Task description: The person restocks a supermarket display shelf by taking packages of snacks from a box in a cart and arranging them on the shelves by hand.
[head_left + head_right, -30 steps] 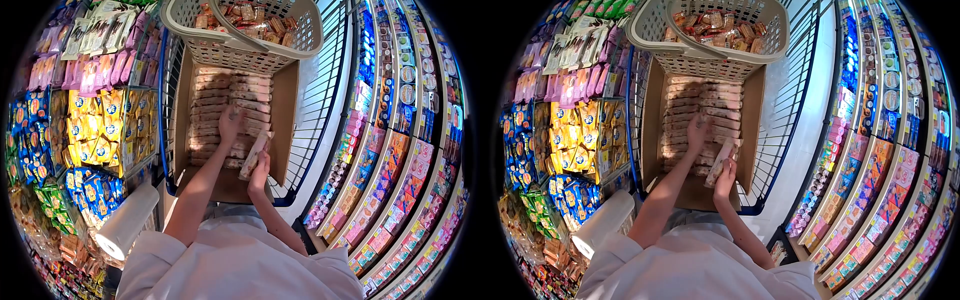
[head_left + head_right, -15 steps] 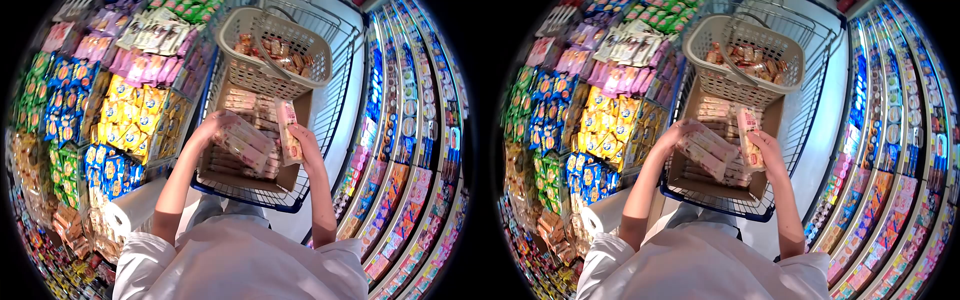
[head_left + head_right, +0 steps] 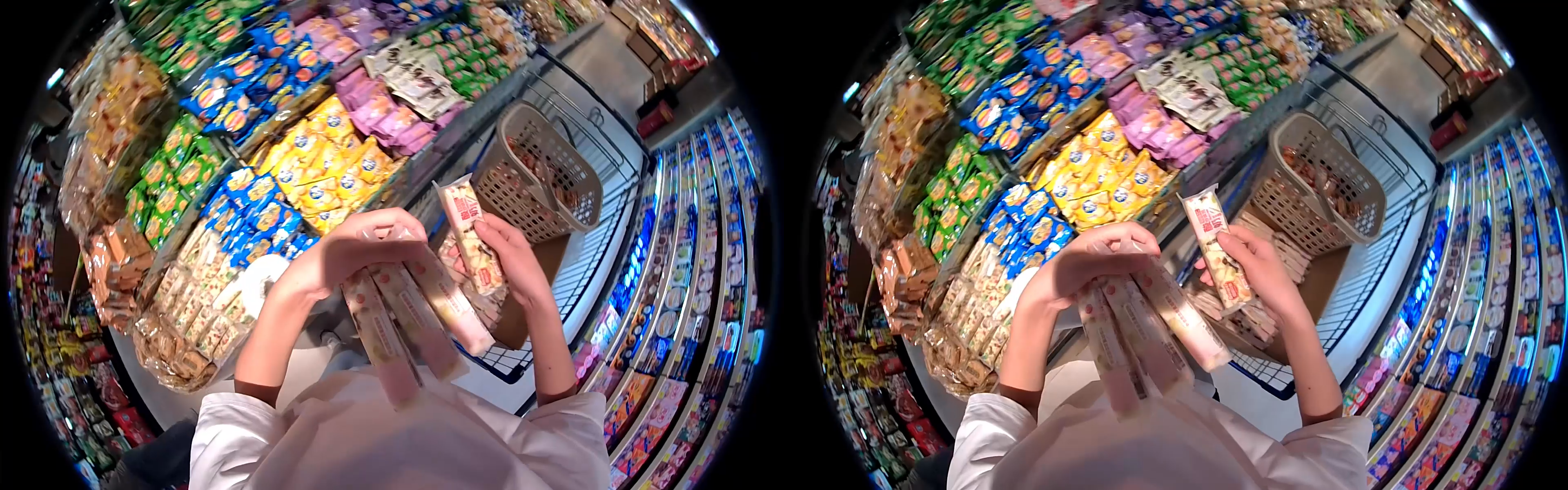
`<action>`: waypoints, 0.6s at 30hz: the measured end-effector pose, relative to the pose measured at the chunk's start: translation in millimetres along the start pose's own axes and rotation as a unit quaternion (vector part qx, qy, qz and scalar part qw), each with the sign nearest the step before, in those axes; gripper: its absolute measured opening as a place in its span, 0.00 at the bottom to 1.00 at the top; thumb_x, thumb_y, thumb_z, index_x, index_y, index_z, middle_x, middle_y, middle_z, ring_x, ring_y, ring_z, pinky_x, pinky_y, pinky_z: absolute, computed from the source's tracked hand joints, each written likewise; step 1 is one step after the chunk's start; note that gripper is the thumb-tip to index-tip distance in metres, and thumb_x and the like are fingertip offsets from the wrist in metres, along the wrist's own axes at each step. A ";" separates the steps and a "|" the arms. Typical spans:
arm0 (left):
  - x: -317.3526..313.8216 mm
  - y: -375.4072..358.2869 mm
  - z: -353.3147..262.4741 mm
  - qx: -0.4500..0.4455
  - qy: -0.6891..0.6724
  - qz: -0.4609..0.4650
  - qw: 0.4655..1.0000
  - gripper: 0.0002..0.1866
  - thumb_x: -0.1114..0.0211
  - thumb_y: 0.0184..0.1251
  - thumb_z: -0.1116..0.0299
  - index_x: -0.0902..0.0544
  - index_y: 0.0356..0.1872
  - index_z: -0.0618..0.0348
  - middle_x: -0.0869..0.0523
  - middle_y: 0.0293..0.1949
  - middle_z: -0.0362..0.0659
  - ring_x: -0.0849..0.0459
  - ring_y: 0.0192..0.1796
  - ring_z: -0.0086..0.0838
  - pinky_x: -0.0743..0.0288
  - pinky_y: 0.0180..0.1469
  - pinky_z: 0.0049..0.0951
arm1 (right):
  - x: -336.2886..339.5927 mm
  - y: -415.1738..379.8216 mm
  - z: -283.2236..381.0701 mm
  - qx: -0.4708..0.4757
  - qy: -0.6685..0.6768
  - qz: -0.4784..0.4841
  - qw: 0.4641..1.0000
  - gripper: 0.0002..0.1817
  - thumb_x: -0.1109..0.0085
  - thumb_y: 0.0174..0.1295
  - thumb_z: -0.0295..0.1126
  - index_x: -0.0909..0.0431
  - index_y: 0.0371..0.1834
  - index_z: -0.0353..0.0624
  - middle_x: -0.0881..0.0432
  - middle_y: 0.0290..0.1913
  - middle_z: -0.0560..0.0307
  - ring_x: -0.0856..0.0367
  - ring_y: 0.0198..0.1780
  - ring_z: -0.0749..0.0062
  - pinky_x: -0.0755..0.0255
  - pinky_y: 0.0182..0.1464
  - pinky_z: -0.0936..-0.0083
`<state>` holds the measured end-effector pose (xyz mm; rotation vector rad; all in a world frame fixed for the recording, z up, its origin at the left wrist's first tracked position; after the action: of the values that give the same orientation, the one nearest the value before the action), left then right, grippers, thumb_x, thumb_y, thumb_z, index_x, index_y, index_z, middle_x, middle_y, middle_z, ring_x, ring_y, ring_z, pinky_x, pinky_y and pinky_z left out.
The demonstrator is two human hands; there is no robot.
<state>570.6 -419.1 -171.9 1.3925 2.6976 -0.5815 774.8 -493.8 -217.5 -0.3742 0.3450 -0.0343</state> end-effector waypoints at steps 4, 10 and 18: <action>51.9 -69.9 -44.9 -0.110 0.141 -0.058 0.982 0.15 0.34 0.54 0.59 0.21 0.36 0.57 0.22 0.36 0.36 0.26 0.42 0.18 0.34 0.45 0.19 | -84.2 4.8 32.9 0.099 -0.015 0.009 0.995 0.13 0.54 0.65 0.35 0.29 0.42 0.35 0.20 0.36 0.50 0.19 0.32 0.76 0.25 0.32 0.82; 154.2 -166.6 -97.1 -0.094 0.273 -0.178 0.941 0.15 0.37 0.54 0.56 0.21 0.35 0.56 0.19 0.29 0.38 0.21 0.33 0.20 0.28 0.37 0.22 | -200.8 31.0 47.7 0.150 -0.022 -0.046 0.987 0.17 0.48 0.60 0.38 0.29 0.48 0.39 0.22 0.36 0.61 0.22 0.35 0.80 0.26 0.37 0.80; 261.7 -273.8 -81.0 -0.101 0.214 -0.276 0.932 0.11 0.37 0.55 0.58 0.22 0.29 0.54 0.19 0.29 0.35 0.23 0.31 0.16 0.29 0.34 0.20 | -324.7 60.2 46.4 0.170 -0.057 0.071 0.981 0.27 0.44 0.56 0.32 0.38 0.59 0.44 0.25 0.38 0.65 0.24 0.39 0.83 0.25 0.41 0.80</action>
<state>207.8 -330.9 -69.0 0.7653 3.3965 0.0078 483.0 -390.3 -93.7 -0.0117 0.2463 0.0674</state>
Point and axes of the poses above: each hand's wrist, its own y-axis towards the middle knuckle, its own x-axis out of the back of the hand, z = x × y, the point moved 2 cm from there along y, towards the middle knuckle
